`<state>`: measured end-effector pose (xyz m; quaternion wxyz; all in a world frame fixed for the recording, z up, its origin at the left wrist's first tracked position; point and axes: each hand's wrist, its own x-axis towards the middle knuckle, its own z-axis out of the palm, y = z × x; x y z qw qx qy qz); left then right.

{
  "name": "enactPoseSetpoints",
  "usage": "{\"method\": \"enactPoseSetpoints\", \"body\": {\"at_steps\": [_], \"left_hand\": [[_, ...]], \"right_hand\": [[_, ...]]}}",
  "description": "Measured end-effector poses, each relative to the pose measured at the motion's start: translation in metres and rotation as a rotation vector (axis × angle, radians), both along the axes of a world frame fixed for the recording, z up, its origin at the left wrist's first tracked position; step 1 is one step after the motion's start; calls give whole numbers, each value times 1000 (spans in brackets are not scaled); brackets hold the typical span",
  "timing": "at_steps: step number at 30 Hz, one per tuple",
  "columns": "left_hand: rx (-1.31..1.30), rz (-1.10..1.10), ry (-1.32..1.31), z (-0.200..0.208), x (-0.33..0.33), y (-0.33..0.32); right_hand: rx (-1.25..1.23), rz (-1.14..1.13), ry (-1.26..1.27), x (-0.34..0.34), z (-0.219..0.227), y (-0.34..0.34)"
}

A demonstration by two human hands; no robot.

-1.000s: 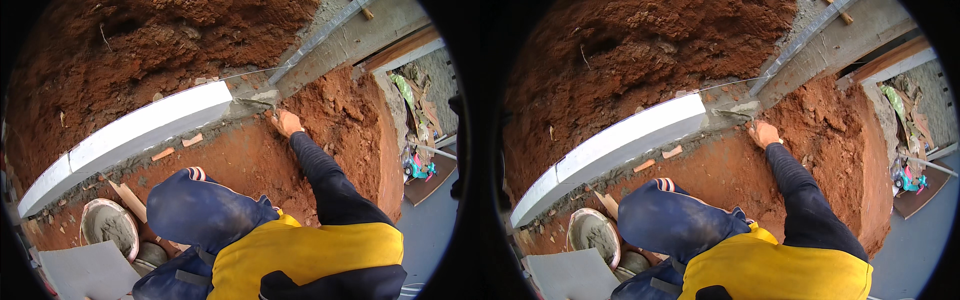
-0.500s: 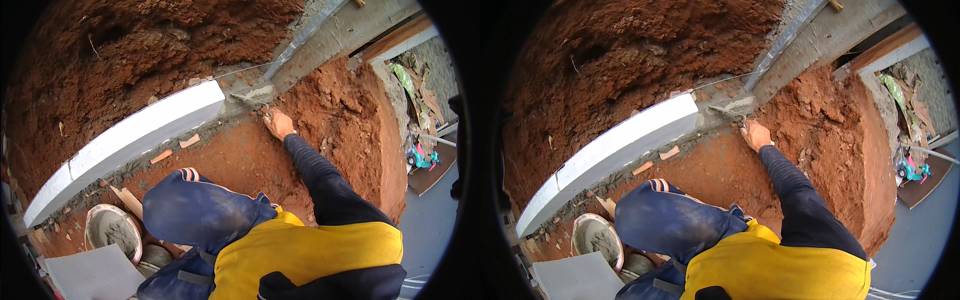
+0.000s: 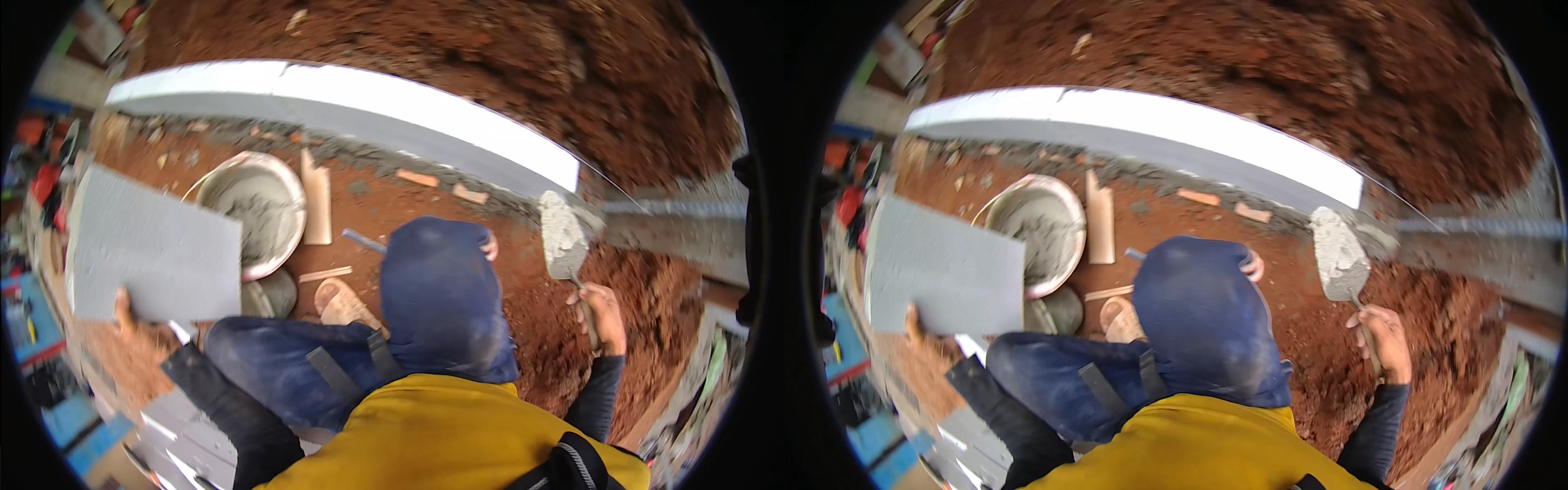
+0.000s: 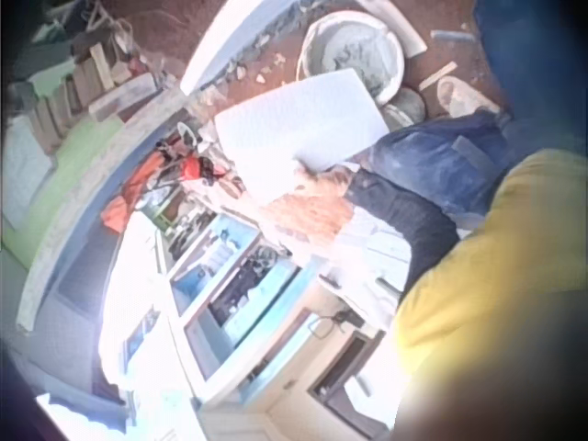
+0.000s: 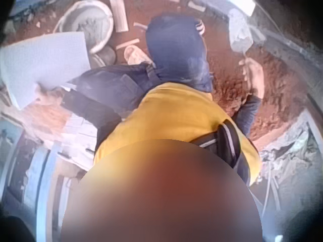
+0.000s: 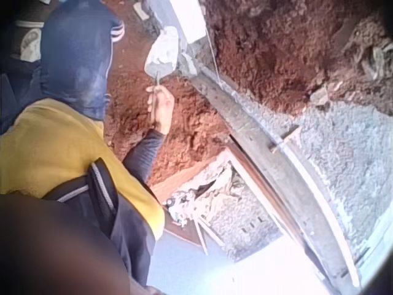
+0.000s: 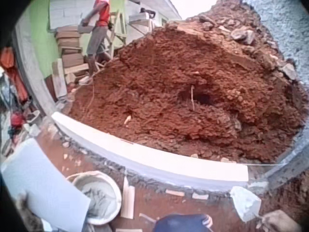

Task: The person measures a curved trench, cuts a white brick paver with a hand saw, applies mortar with a trowel, and sets the paver into the trench. They tap it into place with a hammer and adjust alignment along the curve.

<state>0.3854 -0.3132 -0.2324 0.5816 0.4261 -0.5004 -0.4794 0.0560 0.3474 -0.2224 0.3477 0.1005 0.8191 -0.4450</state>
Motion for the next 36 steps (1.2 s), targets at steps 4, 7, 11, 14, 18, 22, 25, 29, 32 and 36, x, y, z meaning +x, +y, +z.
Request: {"method": "enactPoseSetpoints", "body": {"at_steps": [4,7,11,14,18,22,25,29,32,36], "left_hand": [[-147,20,-12,6,-9,6],[-126,46,-14,16,-8,18],[-145,88,-5,30,2,33],[-174,161,-33,37,13,41],[-232,262,-111,42,29,48],[-177,300,-164,42,40,47],[-222,253,-176,41,36,45],[-223,240,-156,44,26,49],[-231,252,-144,47,23,54],[-201,266,-178,49,33,60]], "right_hand": [[39,607,369,-68,14,-147],[-6,1223,583,-91,-1,-313],[163,1730,714,-44,-57,-510],[187,1910,919,13,-104,-585],[82,2083,832,56,-135,-604],[153,2045,367,34,-135,-597],[226,1867,-9,2,-133,-586],[166,1853,206,-4,-137,-580],[171,2000,614,15,-135,-591],[234,2149,473,27,-126,-611]]}}
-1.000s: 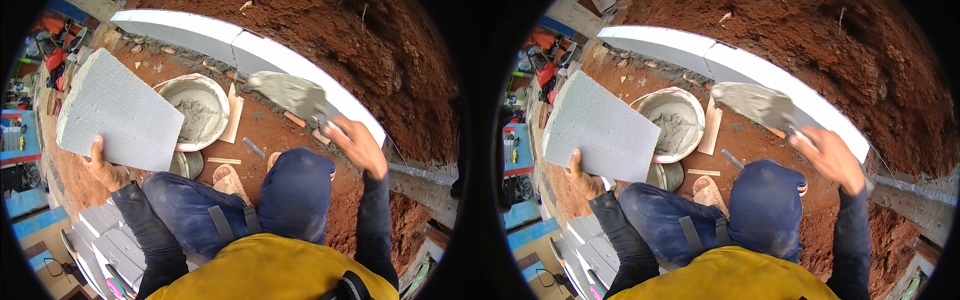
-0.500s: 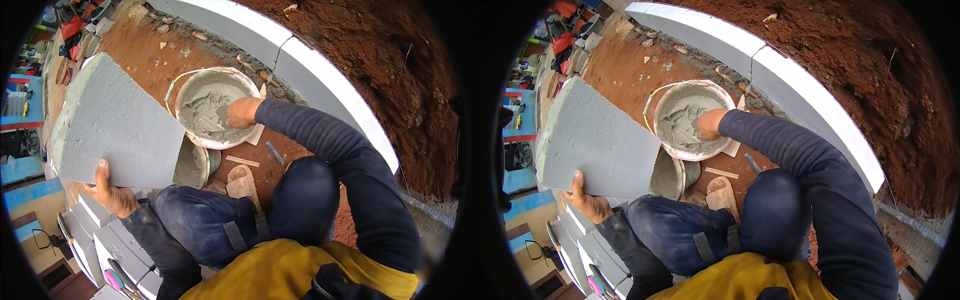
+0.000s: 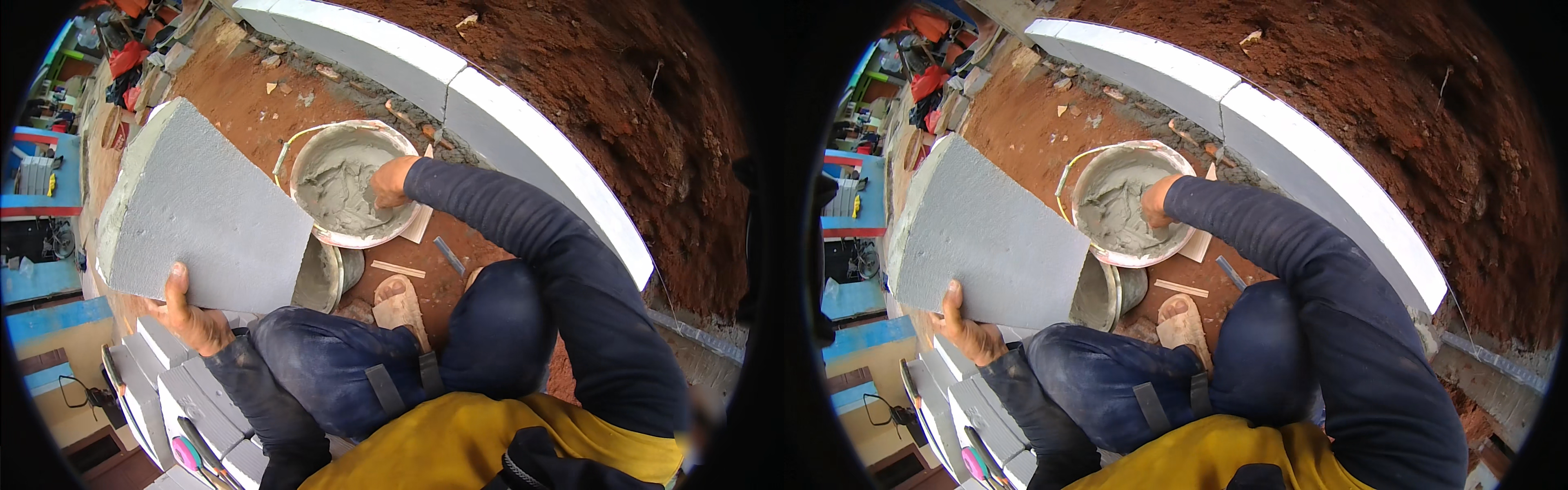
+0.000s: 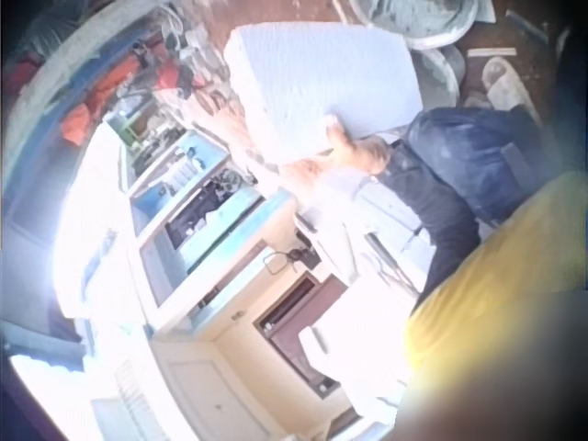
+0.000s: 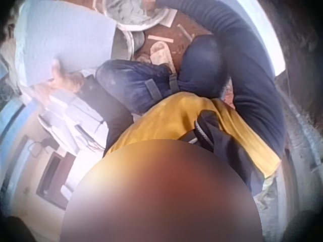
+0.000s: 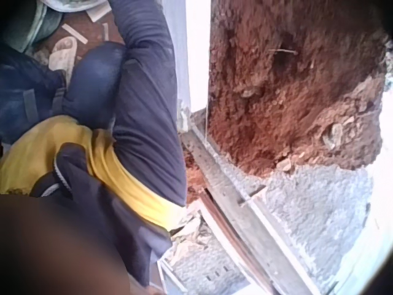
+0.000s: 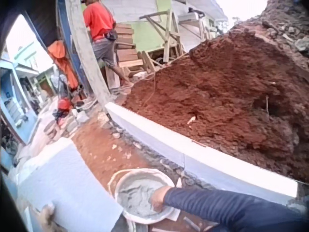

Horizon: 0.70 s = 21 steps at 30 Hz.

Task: The person measures a curved trench, cuts a white brick paver with a hand saw, applies mortar with a trowel, and sets the paver into the trench. They tap it into place with a hammer and adjust alignment along the curve.

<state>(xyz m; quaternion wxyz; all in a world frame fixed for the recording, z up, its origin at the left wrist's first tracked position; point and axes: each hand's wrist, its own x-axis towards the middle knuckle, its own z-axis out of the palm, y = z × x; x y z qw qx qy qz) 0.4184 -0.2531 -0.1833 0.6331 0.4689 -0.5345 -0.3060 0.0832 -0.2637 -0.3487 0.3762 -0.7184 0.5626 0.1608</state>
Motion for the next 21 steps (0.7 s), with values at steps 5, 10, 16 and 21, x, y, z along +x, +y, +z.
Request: {"method": "enactPoseSetpoints", "body": {"at_steps": [5,10,16,21], "left_hand": [[3,23,-21,5,5,12],[-66,-60,18,7,-1,15],[-79,-49,12,-9,12,3],[201,-230,109,-9,-19,-3]], "right_hand": [[255,-346,-180,-43,-8,20],[147,-607,-386,-84,-11,79],[15,-1006,-692,-104,42,210],[-244,-1526,-693,-75,41,425]]}}
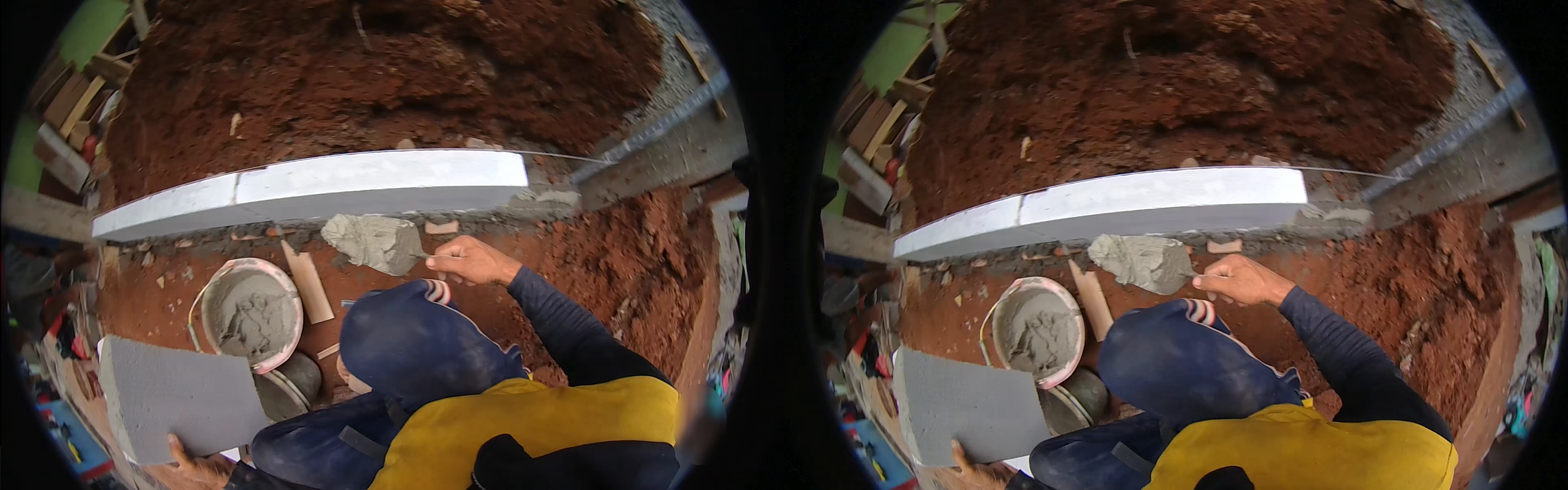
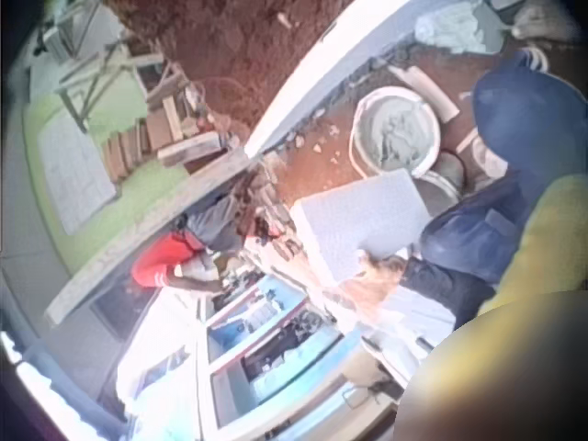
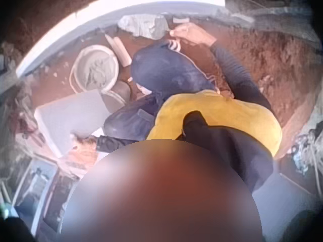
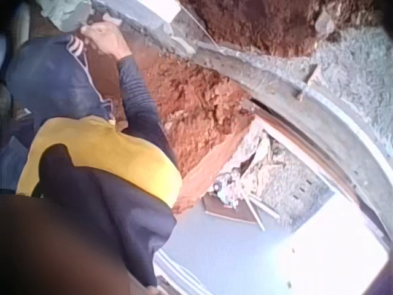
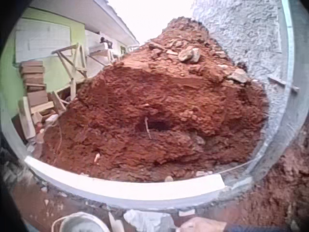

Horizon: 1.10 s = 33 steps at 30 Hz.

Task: The person measures a curved trench, cuts a white brick paver with a hand saw, applies mortar with a trowel, and sets the paver into the trench. They tap it into place with a hammer and adjust alignment along the curve.

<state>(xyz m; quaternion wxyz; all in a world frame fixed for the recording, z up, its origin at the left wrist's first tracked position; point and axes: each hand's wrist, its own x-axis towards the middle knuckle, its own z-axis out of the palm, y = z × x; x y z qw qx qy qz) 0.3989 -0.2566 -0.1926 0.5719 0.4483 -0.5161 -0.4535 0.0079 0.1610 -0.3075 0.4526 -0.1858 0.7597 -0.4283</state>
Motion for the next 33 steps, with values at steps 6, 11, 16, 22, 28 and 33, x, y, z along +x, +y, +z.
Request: {"method": "enactPoseSetpoints", "body": {"at_steps": [6,11,16,22,28,33], "left_hand": [[-275,-138,-58,-2,-32,-17],[-269,-160,-47,-16,-44,-22],[-300,-191,-54,-16,-55,-27],[-301,-153,-38,-18,-55,-23],[-309,-143,-67,-13,-65,-26],[-327,-151,-71,-14,-64,-27]], "right_hand": [[175,-777,146,90,25,200],[804,-760,730,67,-3,244],[867,-518,874,14,-77,230],[800,-686,629,23,-88,228],[760,-512,452,1,-110,212],[741,-606,318,-14,-125,223]]}}
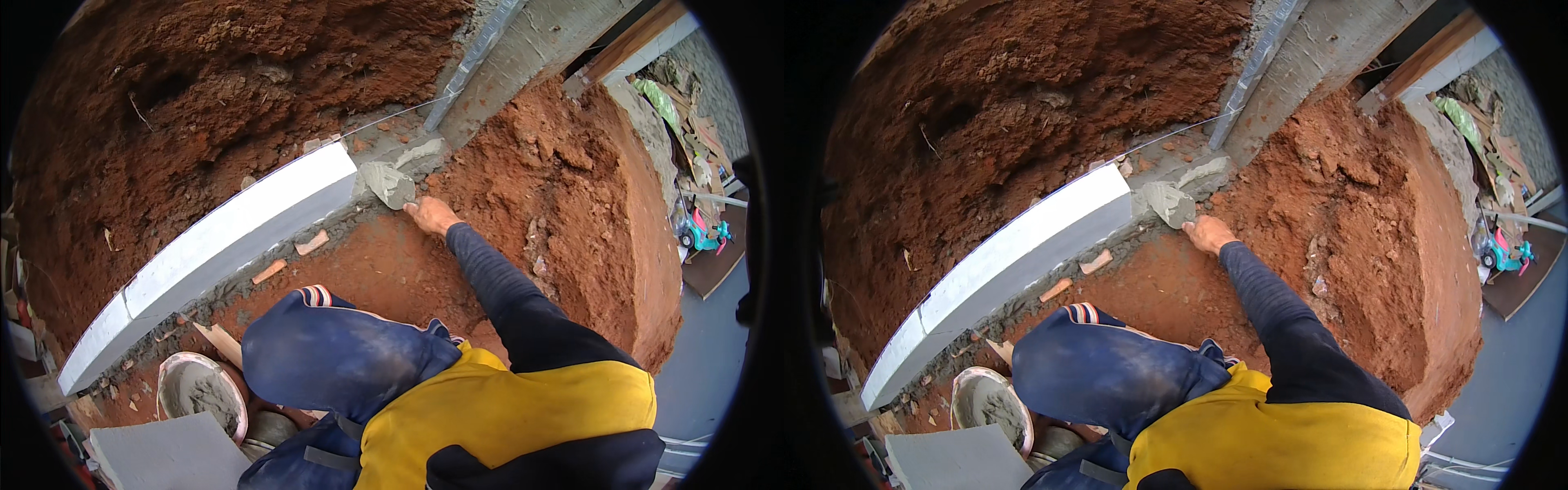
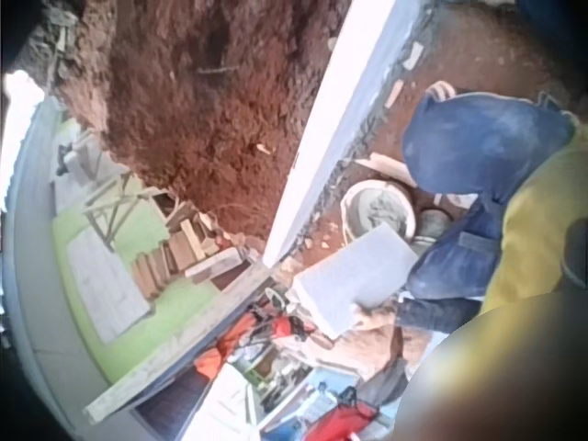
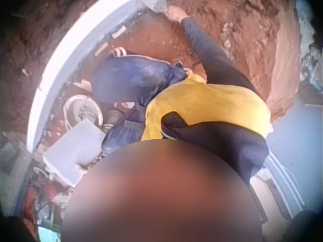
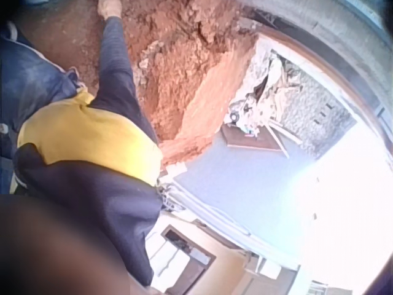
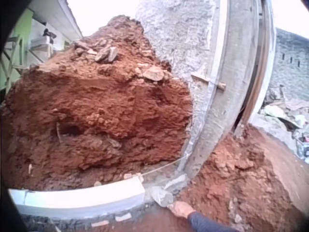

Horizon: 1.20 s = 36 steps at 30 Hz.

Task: The person measures a curved trench, cuts a white brick paver with a hand saw, applies mortar with a trowel, and sets the paver into the trench. They tap it into place with a hammer and adjust alignment along the curve.

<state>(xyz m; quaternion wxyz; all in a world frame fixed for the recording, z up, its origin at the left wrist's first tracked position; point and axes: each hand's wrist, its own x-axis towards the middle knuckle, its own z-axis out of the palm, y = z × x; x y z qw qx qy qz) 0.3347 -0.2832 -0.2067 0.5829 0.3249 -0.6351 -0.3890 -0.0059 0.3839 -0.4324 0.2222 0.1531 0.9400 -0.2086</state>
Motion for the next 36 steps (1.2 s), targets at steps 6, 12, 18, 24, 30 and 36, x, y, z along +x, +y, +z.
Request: {"method": "enactPoseSetpoints", "body": {"at_steps": [6,12,18,24,30,36], "left_hand": [[54,35,0,2,2,5],[25,-21,-3,4,-1,5],[59,-49,18,5,-1,8],[27,-46,10,8,-5,13],[-14,-29,-10,10,-14,26],[-10,-42,-37,-8,0,-11]], "right_hand": [[-136,-271,-33,-4,18,44],[-307,-585,-24,-19,9,79],[-513,-778,-11,-31,5,94],[-704,-835,-33,17,22,63],[-642,-420,144,73,2,-36],[-515,-205,507,63,-9,-145]]}}
